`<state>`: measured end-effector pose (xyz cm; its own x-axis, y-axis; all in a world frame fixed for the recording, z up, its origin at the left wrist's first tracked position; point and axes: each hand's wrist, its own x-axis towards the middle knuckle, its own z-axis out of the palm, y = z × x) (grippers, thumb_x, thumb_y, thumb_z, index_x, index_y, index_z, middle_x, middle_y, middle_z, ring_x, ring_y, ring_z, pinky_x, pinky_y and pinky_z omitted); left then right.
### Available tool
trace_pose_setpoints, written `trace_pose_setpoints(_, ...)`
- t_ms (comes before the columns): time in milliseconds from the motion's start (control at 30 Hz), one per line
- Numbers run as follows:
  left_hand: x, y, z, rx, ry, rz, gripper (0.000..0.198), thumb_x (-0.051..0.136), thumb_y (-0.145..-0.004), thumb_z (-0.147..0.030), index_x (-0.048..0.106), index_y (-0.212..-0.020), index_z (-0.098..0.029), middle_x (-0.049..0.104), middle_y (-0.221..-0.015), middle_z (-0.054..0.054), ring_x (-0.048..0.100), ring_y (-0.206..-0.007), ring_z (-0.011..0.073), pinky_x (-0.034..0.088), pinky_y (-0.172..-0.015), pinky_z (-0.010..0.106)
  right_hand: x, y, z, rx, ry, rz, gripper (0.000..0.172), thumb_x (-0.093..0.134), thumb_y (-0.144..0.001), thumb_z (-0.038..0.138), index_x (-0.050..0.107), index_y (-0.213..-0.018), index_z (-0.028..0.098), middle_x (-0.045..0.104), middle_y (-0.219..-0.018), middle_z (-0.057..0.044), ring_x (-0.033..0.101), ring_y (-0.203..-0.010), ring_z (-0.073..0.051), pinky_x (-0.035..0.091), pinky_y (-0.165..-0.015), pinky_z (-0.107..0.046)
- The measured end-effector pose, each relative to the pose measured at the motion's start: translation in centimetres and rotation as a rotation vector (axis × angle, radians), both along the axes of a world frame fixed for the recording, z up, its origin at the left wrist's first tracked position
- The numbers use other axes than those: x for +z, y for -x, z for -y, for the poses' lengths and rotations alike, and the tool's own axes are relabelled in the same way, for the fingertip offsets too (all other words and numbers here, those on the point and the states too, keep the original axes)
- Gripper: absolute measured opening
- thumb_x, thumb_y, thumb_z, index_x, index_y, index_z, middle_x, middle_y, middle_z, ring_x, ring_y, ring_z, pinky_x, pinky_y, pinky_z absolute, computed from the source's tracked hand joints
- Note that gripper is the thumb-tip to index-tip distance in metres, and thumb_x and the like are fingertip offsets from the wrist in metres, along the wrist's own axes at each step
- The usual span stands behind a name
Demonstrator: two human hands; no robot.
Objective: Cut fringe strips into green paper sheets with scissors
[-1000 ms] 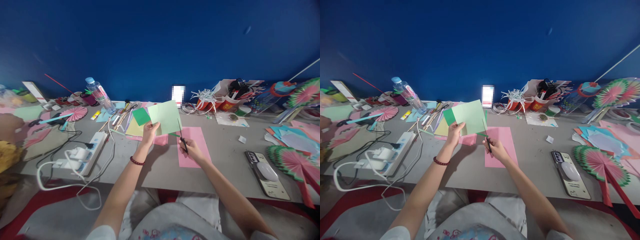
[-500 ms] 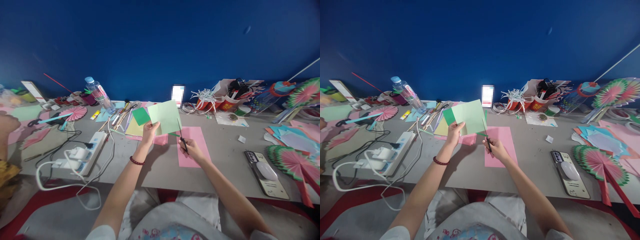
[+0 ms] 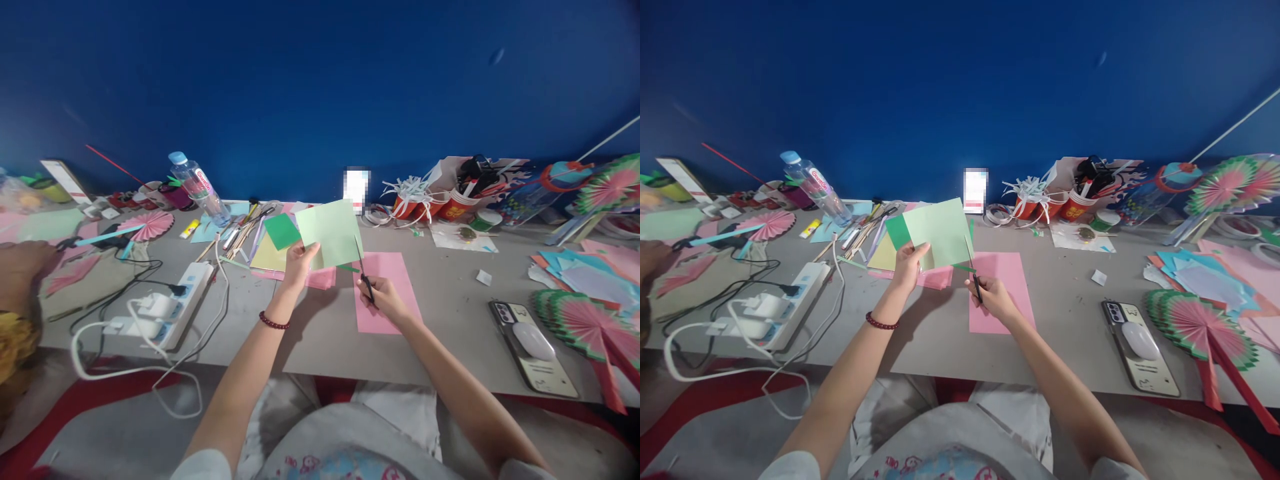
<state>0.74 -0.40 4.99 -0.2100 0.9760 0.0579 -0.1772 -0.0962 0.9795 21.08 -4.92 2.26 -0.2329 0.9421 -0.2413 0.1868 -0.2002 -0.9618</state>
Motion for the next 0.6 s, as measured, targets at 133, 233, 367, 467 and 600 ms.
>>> trace_pose_setpoints(133, -0.14, 0.05, -0.07, 0.002, 0.003, -0.014, 0.024, 0.074, -0.066, -0.040, 0.068, -0.075, -0.018, 0.068, -0.070, 0.001, 0.063, -0.075, 0.0187, 0.047, -0.061, 0.025, -0.39, -0.11, -0.06, -0.002, -0.005, 0.008, 0.050, 0.057, -0.077, 0.064, 0.045, -0.059, 0.019, 0.052, -0.048, 0.002, 0.038, -0.031, -0.007, 0.024, -0.031, -0.021)
trace_pose_setpoints(233, -0.28, 0.01, -0.19, -0.001, -0.036, -0.031, 0.025, 0.073, -0.067, -0.040, 0.069, -0.077, -0.018, 0.071, -0.079, 0.003, 0.064, -0.081, 0.0195, 0.048, -0.066, 0.026, -0.48, -0.16, -0.07, -0.005, 0.001, 0.010, 0.050, 0.057, -0.078, 0.063, 0.046, -0.058, 0.019, 0.053, -0.048, 0.002, 0.039, -0.031, -0.007, 0.025, -0.031, -0.021)
trace_pose_setpoints(367, -0.56, -0.18, -0.35, -0.027, -0.056, -0.038, 0.029, 0.074, -0.067, -0.041, 0.070, -0.081, -0.016, 0.072, -0.086, 0.005, 0.064, -0.081, 0.0190, 0.048, -0.071, 0.027, -0.40, -0.22, -0.09, -0.002, 0.009, 0.013, 0.050, 0.057, -0.078, 0.062, 0.046, -0.058, 0.018, 0.053, -0.048, 0.002, 0.039, -0.031, -0.007, 0.026, -0.031, -0.021)
trace_pose_setpoints(467, -0.72, -0.34, -0.39, -0.055, -0.052, -0.014, 0.030, 0.076, -0.066, -0.040, 0.070, -0.083, -0.016, 0.072, -0.087, 0.005, 0.064, -0.079, 0.0185, 0.049, -0.072, 0.028, -0.28, -0.24, -0.11, 0.003, 0.006, 0.014, 0.050, 0.057, -0.078, 0.062, 0.046, -0.057, 0.018, 0.052, -0.048, 0.001, 0.039, -0.031, -0.007, 0.026, -0.031, -0.021)
trace_pose_setpoints(600, -0.76, -0.41, -0.40, -0.052, -0.057, -0.037, 0.032, 0.076, -0.067, -0.040, 0.071, -0.088, -0.016, 0.073, -0.092, 0.007, 0.065, -0.083, 0.0198, 0.049, -0.074, 0.029, -0.03, -0.14, -0.07, -0.005, 0.023, 0.042, 0.048, 0.059, -0.077, 0.062, 0.047, -0.059, 0.018, 0.053, -0.049, 0.001, 0.040, -0.032, -0.007, 0.025, -0.030, -0.020)
